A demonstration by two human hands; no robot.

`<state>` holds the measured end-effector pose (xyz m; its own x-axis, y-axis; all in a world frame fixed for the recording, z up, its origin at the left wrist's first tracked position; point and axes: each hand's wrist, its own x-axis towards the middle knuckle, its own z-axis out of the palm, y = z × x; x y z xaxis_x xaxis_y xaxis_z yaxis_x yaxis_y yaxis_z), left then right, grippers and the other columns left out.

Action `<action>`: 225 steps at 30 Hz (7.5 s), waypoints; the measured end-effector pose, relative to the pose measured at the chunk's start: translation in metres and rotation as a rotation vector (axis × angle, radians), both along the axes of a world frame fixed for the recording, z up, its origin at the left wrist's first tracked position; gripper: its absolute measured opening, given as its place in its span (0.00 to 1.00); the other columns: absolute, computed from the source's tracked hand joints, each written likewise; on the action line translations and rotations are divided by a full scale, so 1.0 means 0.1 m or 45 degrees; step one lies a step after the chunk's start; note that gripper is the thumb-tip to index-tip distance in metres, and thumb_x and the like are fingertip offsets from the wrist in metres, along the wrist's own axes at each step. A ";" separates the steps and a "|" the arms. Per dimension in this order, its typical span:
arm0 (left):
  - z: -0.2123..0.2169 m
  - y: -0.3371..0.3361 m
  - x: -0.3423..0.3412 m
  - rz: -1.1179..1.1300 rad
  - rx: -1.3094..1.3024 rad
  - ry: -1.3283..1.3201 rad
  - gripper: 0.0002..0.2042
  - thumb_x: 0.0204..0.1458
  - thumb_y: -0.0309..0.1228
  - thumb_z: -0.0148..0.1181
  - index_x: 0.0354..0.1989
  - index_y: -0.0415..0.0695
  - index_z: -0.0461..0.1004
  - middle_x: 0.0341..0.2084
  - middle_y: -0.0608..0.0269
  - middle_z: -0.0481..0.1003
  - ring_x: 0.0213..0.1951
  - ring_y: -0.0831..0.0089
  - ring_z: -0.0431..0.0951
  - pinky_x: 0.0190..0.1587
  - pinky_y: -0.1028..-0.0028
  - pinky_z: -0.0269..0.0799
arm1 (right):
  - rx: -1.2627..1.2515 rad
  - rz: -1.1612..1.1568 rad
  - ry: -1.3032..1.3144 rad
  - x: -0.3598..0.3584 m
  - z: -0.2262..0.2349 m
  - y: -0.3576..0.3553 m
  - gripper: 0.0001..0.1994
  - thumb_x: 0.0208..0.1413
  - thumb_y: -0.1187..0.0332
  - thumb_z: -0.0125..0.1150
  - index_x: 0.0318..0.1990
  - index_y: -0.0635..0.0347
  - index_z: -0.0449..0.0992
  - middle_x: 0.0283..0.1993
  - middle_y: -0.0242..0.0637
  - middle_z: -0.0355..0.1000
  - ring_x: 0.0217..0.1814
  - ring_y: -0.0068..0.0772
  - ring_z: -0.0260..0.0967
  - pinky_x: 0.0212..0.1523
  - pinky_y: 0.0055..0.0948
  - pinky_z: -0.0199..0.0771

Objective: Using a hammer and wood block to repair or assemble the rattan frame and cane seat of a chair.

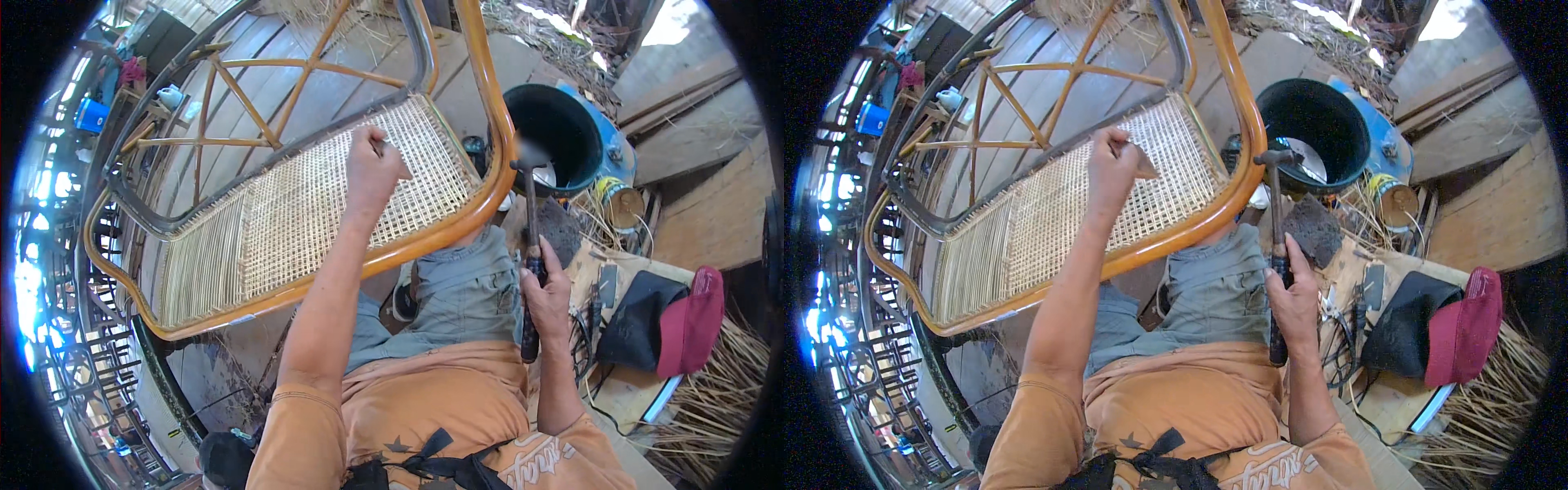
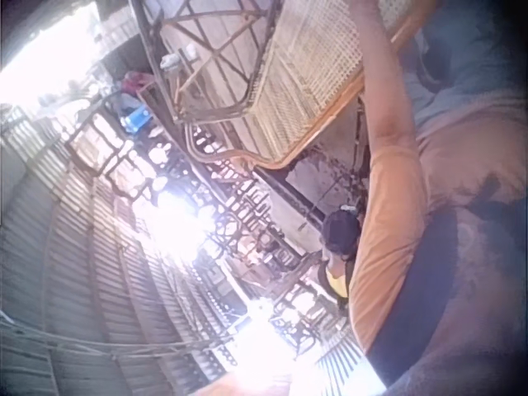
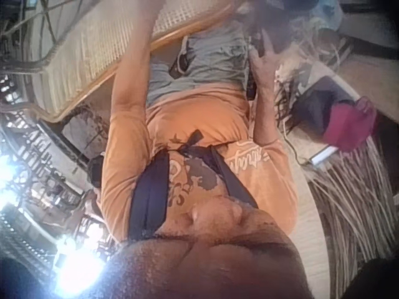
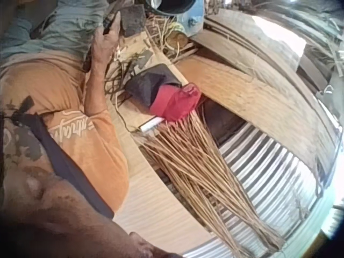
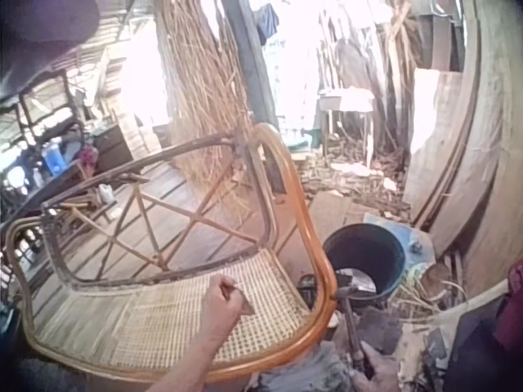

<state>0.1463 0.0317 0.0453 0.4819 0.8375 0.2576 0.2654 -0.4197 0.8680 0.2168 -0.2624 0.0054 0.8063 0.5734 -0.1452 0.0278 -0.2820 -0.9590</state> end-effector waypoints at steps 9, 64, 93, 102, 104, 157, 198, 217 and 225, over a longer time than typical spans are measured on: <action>-0.07 -0.13 0.20 -0.115 -0.042 0.008 0.08 0.44 0.20 0.50 0.34 0.38 0.64 0.17 0.62 0.67 0.17 0.73 0.71 0.23 0.73 0.68 | -0.010 0.054 0.095 -0.03 0.15 0.10 0.26 0.49 0.76 0.55 0.59 0.63 0.62 0.42 0.34 0.69 0.36 0.20 0.64 0.39 0.19 0.66; -0.21 -0.44 0.30 -0.149 0.020 0.085 0.08 0.45 0.21 0.50 0.35 0.36 0.65 0.19 0.57 0.67 0.20 0.68 0.68 0.28 0.69 0.67 | -0.134 0.819 0.256 -0.33 0.27 0.39 0.23 0.52 0.66 0.55 0.55 0.62 0.63 0.30 0.38 0.65 0.32 0.28 0.63 0.38 0.28 0.66; -0.19 -0.07 0.25 -0.127 0.206 0.144 0.08 0.45 0.21 0.50 0.35 0.37 0.65 0.17 0.59 0.68 0.18 0.72 0.73 0.25 0.72 0.68 | -0.078 0.805 0.168 -0.33 0.23 0.33 0.16 0.51 0.65 0.54 0.45 0.63 0.65 0.30 0.51 0.68 0.34 0.46 0.69 0.37 0.38 0.67; -0.29 -0.10 0.31 -0.077 0.071 0.116 0.08 0.43 0.21 0.51 0.33 0.36 0.66 0.17 0.58 0.68 0.21 0.69 0.70 0.28 0.70 0.67 | -0.105 0.797 0.334 -0.29 0.23 0.43 0.14 0.51 0.65 0.54 0.43 0.62 0.65 0.27 0.46 0.64 0.29 0.41 0.63 0.35 0.35 0.65; -0.30 -0.08 0.34 -0.087 0.053 0.084 0.08 0.43 0.21 0.51 0.33 0.36 0.66 0.18 0.58 0.68 0.21 0.69 0.70 0.28 0.70 0.68 | -0.132 0.815 0.309 -0.27 0.18 0.44 0.23 0.53 0.68 0.56 0.57 0.62 0.62 0.25 0.29 0.63 0.23 0.18 0.59 0.25 0.22 0.63; 0.01 -1.05 -1.78 -0.090 -1.461 -0.038 0.21 0.51 0.24 0.57 0.54 0.43 0.62 0.47 0.66 0.68 0.48 0.76 0.69 0.49 0.75 0.68 | 0.123 -0.001 0.389 -0.04 0.31 0.43 0.11 0.49 0.70 0.56 0.39 0.61 0.64 0.20 0.31 0.63 0.15 0.23 0.63 0.15 0.21 0.64; -0.29 -0.18 -3.24 1.316 -0.414 -0.954 0.18 0.55 0.29 0.53 0.53 0.38 0.64 0.46 0.61 0.70 0.46 0.69 0.72 0.52 0.70 0.67 | 0.650 0.244 0.941 1.88 -0.62 2.73 0.16 0.58 0.60 0.48 0.44 0.64 0.72 0.40 0.40 0.73 0.39 0.33 0.71 0.40 0.33 0.73; -0.66 -0.36 -3.32 1.653 -0.441 -0.705 0.14 0.55 0.33 0.53 0.47 0.41 0.68 0.39 0.66 0.72 0.40 0.75 0.72 0.47 0.75 0.67 | 0.879 0.626 1.254 1.29 -0.51 4.12 0.19 0.58 0.59 0.49 0.50 0.63 0.68 0.43 0.42 0.72 0.41 0.35 0.71 0.43 0.32 0.73; -0.53 -0.29 -3.43 1.638 -0.546 -0.622 0.10 0.54 0.30 0.54 0.42 0.38 0.70 0.35 0.67 0.71 0.37 0.77 0.71 0.44 0.77 0.66 | 0.955 0.601 1.177 1.52 -0.13 3.50 0.20 0.58 0.58 0.49 0.53 0.63 0.66 0.44 0.43 0.71 0.42 0.36 0.71 0.44 0.32 0.73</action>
